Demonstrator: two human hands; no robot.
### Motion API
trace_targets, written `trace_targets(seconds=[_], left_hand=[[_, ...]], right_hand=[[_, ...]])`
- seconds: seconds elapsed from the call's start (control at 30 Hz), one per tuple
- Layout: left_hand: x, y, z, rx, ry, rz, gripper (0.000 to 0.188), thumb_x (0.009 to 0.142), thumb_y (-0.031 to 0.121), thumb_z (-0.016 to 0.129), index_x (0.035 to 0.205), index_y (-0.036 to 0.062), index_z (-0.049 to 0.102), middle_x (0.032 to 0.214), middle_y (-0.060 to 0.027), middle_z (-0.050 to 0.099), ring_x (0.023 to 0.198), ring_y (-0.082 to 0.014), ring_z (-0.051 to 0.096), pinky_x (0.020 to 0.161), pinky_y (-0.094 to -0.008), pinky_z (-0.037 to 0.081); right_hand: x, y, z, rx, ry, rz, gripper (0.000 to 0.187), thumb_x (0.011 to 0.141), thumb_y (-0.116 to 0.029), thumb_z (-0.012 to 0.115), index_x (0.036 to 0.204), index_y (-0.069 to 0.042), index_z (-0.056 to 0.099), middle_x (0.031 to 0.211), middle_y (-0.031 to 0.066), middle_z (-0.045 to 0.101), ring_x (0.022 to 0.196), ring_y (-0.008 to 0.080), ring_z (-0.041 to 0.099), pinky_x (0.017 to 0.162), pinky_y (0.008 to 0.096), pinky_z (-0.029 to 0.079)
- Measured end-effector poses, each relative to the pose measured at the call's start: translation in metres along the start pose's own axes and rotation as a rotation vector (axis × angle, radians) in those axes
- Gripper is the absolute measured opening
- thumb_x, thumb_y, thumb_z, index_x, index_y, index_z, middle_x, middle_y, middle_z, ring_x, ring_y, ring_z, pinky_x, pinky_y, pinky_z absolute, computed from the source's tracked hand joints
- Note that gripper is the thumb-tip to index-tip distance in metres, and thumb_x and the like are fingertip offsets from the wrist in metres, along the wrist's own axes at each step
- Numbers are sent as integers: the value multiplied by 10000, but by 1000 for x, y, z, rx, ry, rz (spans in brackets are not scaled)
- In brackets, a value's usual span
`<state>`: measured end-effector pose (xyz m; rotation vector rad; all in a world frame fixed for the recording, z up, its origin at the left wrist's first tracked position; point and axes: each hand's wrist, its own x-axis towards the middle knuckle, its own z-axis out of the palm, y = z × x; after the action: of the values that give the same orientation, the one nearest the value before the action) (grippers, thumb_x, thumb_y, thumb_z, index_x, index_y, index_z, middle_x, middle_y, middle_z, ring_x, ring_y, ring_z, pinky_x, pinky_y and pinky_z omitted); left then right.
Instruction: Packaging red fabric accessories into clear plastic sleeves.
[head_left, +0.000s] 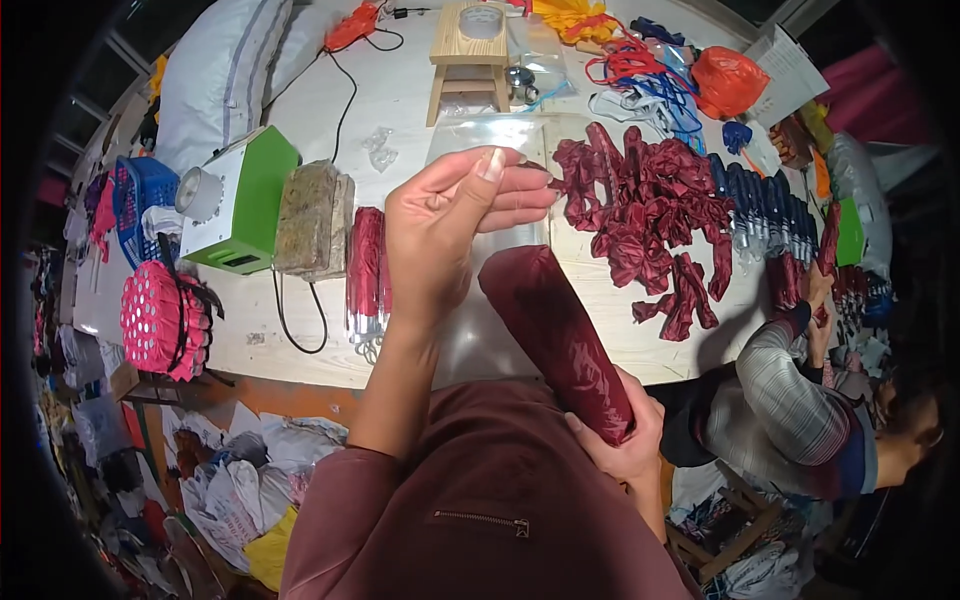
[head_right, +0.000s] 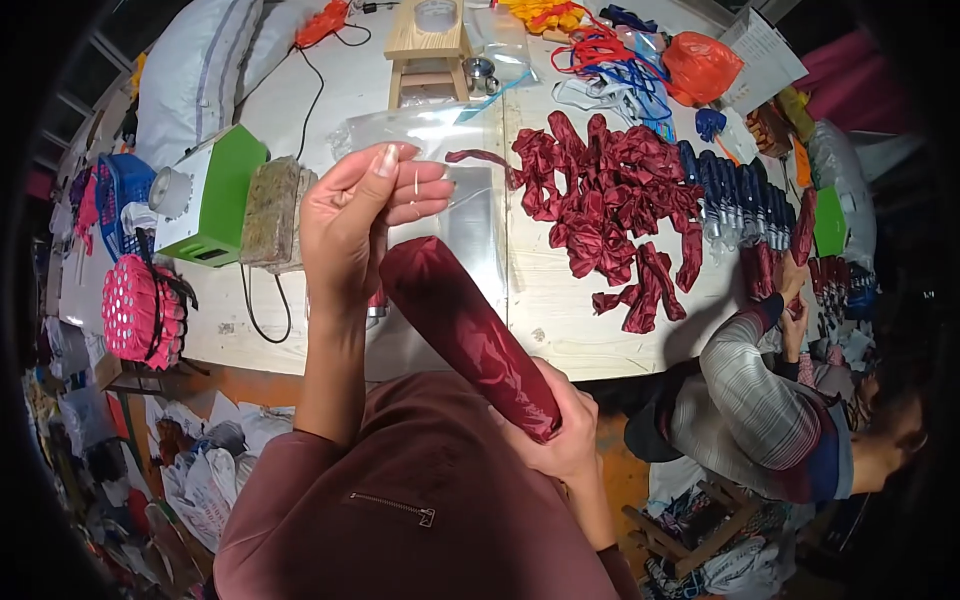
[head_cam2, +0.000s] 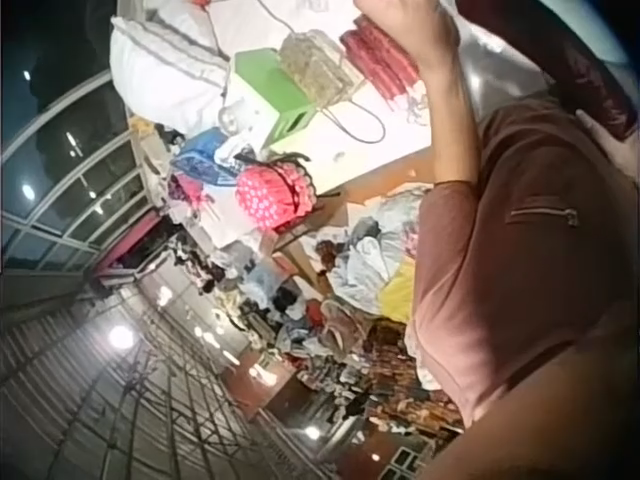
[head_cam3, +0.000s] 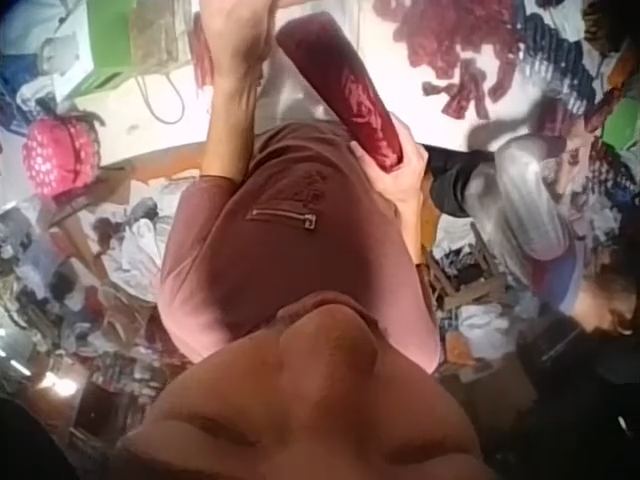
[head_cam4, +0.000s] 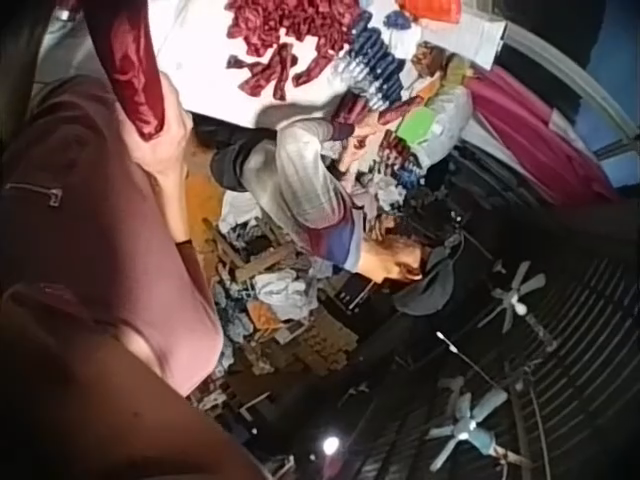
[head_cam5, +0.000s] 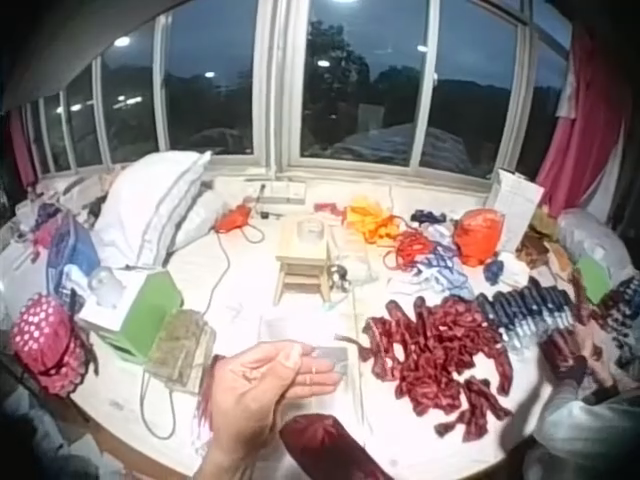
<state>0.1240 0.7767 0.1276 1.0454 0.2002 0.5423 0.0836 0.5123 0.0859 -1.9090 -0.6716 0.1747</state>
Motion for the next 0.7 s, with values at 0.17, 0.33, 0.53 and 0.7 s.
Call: trace_targets(seconds=[0.17,0.33,0.53,0.7], left_hand=[[3,-1,5,-25,65,14,242,963,103,621,1094,-100,605,825,-196,687,739,-255,726,678,-274,612],[0,2,1,-52,-2,-15,231,945,98,642,1070,-94,612,811,-186,684,737,-254,724,704,-276,610],[-6,0,-8,-23,-217,78,247,854,3,711,1090,-37,649,885,-154,714,819,-210,715,735,-260,591],[-8,-5,-17,388,-292,256,356,806,-60,709,1155,-12,658,980,-140,715,858,-168,690,753,-240,572]], right_hand=[[3,2,1,32,-1,-2,597,665,-57,815,1209,77,610,1029,180,727,820,237,703,739,301,548],[5,4,0,48,15,50,589,679,-55,808,1214,82,603,1030,181,723,819,234,699,743,297,545],[6,10,-3,71,16,98,579,705,-51,797,1231,80,592,1044,179,719,824,227,692,759,294,540],[9,8,-1,147,10,143,551,737,-48,777,1241,67,585,1017,150,716,797,202,664,758,285,523]])
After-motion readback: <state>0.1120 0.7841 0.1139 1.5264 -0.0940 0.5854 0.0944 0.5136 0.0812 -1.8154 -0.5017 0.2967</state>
